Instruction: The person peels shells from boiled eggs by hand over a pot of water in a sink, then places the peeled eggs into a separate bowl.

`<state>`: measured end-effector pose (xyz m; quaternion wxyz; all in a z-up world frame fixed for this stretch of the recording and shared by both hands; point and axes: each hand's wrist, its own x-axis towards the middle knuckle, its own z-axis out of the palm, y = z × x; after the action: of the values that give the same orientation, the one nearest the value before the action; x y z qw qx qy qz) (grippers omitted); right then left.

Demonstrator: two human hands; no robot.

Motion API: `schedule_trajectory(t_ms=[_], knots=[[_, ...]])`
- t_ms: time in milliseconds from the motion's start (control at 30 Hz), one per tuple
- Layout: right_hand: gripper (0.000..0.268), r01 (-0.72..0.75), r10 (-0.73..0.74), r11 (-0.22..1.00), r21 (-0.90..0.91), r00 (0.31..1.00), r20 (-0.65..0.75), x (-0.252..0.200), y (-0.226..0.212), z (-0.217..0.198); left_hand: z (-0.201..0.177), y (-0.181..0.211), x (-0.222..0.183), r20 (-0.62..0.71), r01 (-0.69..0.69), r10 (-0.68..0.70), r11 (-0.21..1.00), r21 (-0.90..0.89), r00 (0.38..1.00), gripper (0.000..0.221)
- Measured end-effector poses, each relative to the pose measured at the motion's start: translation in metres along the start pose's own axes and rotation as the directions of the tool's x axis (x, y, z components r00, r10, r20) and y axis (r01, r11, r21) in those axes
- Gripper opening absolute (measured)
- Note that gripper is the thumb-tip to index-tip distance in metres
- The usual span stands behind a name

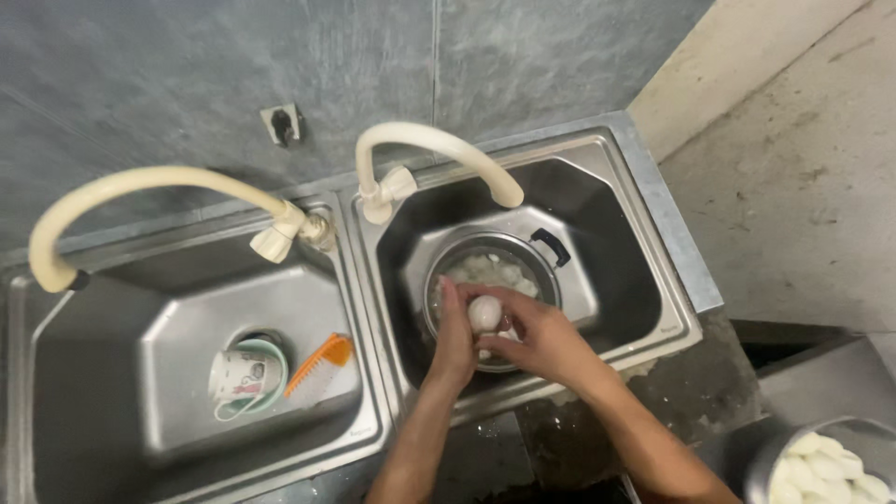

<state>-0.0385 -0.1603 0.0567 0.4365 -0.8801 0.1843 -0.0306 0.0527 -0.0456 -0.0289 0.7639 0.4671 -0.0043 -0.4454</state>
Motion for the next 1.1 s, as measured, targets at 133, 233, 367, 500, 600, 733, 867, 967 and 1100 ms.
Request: schedule_trajectory(t_ms=[133,233,367,500,600,733,867,967,1100], knots=[[0.043,0.140,-0.142,0.985,0.100,0.990,0.014,0.000,0.003,-0.001,0.007,0.015,-0.006,-0.087,0.052,-0.034,0.975,0.218,0.996,0.075],[0.033,0.267,-0.262,0.960,0.088,0.963,-0.070,0.002,0.003,0.000,0.011,0.025,-0.014,-0.142,0.043,-0.018,0.983,0.177,0.990,0.075],[0.055,0.036,-0.033,0.997,-0.069,0.998,0.052,0.001,0.002,-0.001,0.015,0.026,-0.018,0.005,0.029,-0.030,0.986,0.166,1.000,0.070],[0.042,0.157,-0.155,0.987,0.028,0.987,-0.049,-0.001,0.001,0.001,0.015,0.022,-0.019,-0.057,-0.005,0.018,0.975,0.224,0.998,0.073],[0.040,0.115,-0.114,0.993,0.025,0.992,-0.044,-0.006,0.005,0.002,0.016,0.018,-0.020,-0.114,-0.023,0.052,0.969,0.245,0.992,0.076],[0.033,0.127,-0.124,0.986,0.111,0.992,-0.030,-0.008,0.019,0.006,0.015,0.015,-0.018,-0.120,0.027,0.000,0.975,0.219,0.993,0.077],[0.028,-0.129,0.124,0.919,0.373,0.992,0.037,-0.008,0.040,0.008,0.002,0.011,-0.013,-0.062,0.166,-0.172,0.983,-0.083,0.983,0.072],[0.029,-0.111,0.123,0.888,0.446,0.992,0.002,-0.005,0.057,-0.001,-0.019,0.002,-0.004,-0.111,0.190,-0.216,0.960,-0.208,0.970,0.067],[0.031,-0.111,0.135,0.965,0.240,0.987,-0.087,0.036,0.087,0.001,-0.047,-0.028,0.035,-0.166,0.073,-0.075,0.997,-0.016,0.983,0.042]])
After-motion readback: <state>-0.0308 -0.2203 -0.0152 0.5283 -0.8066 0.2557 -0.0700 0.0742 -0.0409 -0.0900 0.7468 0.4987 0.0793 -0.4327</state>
